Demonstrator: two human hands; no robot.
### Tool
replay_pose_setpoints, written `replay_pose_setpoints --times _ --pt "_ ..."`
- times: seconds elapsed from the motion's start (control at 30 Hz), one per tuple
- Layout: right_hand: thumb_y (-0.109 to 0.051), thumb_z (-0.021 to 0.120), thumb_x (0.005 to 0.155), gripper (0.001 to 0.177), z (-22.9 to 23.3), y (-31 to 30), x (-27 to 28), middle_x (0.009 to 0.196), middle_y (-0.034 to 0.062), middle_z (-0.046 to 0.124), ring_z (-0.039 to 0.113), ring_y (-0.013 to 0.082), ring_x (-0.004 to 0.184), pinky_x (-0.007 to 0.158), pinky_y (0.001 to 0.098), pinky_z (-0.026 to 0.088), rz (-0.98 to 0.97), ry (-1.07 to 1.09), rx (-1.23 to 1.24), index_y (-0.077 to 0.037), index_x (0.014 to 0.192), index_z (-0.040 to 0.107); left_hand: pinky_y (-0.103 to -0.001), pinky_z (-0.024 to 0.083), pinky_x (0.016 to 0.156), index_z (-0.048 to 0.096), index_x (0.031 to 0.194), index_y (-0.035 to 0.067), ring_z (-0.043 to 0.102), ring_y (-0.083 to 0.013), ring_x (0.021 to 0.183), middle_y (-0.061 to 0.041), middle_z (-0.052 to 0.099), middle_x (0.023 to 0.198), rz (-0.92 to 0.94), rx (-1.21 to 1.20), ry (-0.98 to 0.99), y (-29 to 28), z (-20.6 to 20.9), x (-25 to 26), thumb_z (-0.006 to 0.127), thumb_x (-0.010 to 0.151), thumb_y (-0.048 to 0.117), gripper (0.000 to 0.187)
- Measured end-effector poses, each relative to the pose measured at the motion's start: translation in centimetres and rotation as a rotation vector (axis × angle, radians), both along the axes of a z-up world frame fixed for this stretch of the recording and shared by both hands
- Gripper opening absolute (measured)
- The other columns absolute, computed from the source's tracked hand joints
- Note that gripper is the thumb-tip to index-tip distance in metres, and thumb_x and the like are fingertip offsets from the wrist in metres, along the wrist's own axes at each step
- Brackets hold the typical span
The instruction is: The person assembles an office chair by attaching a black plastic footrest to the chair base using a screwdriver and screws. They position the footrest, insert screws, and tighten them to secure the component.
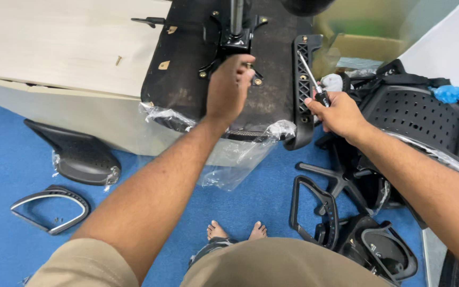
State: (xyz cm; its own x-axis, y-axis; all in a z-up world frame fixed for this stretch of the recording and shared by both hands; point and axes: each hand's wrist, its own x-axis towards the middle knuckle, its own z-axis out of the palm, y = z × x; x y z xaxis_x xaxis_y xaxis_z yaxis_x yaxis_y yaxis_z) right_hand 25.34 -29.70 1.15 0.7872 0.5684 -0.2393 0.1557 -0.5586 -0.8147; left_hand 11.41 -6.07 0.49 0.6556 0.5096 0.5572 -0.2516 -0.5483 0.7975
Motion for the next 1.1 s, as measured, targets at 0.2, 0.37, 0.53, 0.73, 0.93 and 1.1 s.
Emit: replay_pose_setpoints --times 0.2,0.37,0.53,0.73,0.93,1.1 --pt "-0.034 0.073 0.096 0.035 -1.8 -2.4 1.6 0.067 0.0047 0.063 0.057 0.0132 0.048 0.047 0.0301 0.046 0.041 -0.115 -0.164 -0.002 0.083 0.064 -0.029 0.057 0.068 0.073 0.110 0.008 0.073 -0.0126 0.072 -0.006 0.074 0.081 -0.273 -0.127 0.262 -5.9 -1.6 4.0 0.069 0.094 0.009 0.016" --pt "-0.030 0.074 0.091 0.025 -2.6 -2.3 2.1 0.070 0.0023 0.067 0.057 0.0135 0.047 0.046 0.0304 0.046 0.175 -0.093 -0.099 -0.007 0.096 0.066 -0.030 0.057 0.069 0.074 0.106 0.008 0.070 -0.0134 0.074 -0.006 0.075 0.085 -0.260 -0.138 0.312 -7.5 -3.6 4.6 0.073 0.090 0.010 0.017" --pt "-0.025 0.073 0.093 0.026 -3.7 -2.3 3.2 0.068 0.0053 0.062 0.061 0.0126 0.049 0.048 0.0298 0.048 0.320 -0.130 -0.052 -0.004 0.098 0.059 -0.028 0.058 0.070 0.074 0.107 0.008 0.070 -0.0110 0.073 -0.004 0.076 0.086 -0.195 -0.208 0.451 -8.6 -4.8 4.8 0.072 0.091 0.011 0.017" --pt "-0.021 0.070 0.092 0.024 -4.9 -2.0 4.8 0.069 0.0030 0.058 0.058 0.0121 0.048 0.045 0.0294 0.046 0.444 -0.027 0.040 -0.007 0.103 0.055 -0.025 0.060 0.072 0.075 0.108 0.008 0.068 -0.0053 0.074 0.001 0.078 0.088 -0.170 -0.360 0.470 -8.9 -5.0 4.8 0.073 0.091 0.013 0.017" --pt "-0.020 0.073 0.091 0.026 -5.8 -2.3 5.6 0.068 0.0005 0.054 0.052 0.0103 0.045 0.041 0.0278 0.040 0.462 0.111 0.124 -0.008 0.103 0.053 -0.023 0.056 0.069 0.078 0.107 0.009 0.063 -0.0024 0.070 0.002 0.078 0.087 -0.173 -0.338 0.508 -8.4 -4.8 5.1 0.076 0.089 0.015 0.019" --pt "-0.018 0.074 0.091 0.025 -5.6 -2.2 5.6 0.067 -0.0006 0.055 0.052 0.0086 0.046 0.042 0.0269 0.042 0.468 0.123 0.096 -0.008 0.102 0.054 -0.023 0.056 0.070 0.077 0.107 0.008 0.065 -0.0019 0.072 0.003 0.079 0.090 -0.191 -0.376 0.527 -8.1 -4.6 5.1 0.076 0.090 0.015 0.019"
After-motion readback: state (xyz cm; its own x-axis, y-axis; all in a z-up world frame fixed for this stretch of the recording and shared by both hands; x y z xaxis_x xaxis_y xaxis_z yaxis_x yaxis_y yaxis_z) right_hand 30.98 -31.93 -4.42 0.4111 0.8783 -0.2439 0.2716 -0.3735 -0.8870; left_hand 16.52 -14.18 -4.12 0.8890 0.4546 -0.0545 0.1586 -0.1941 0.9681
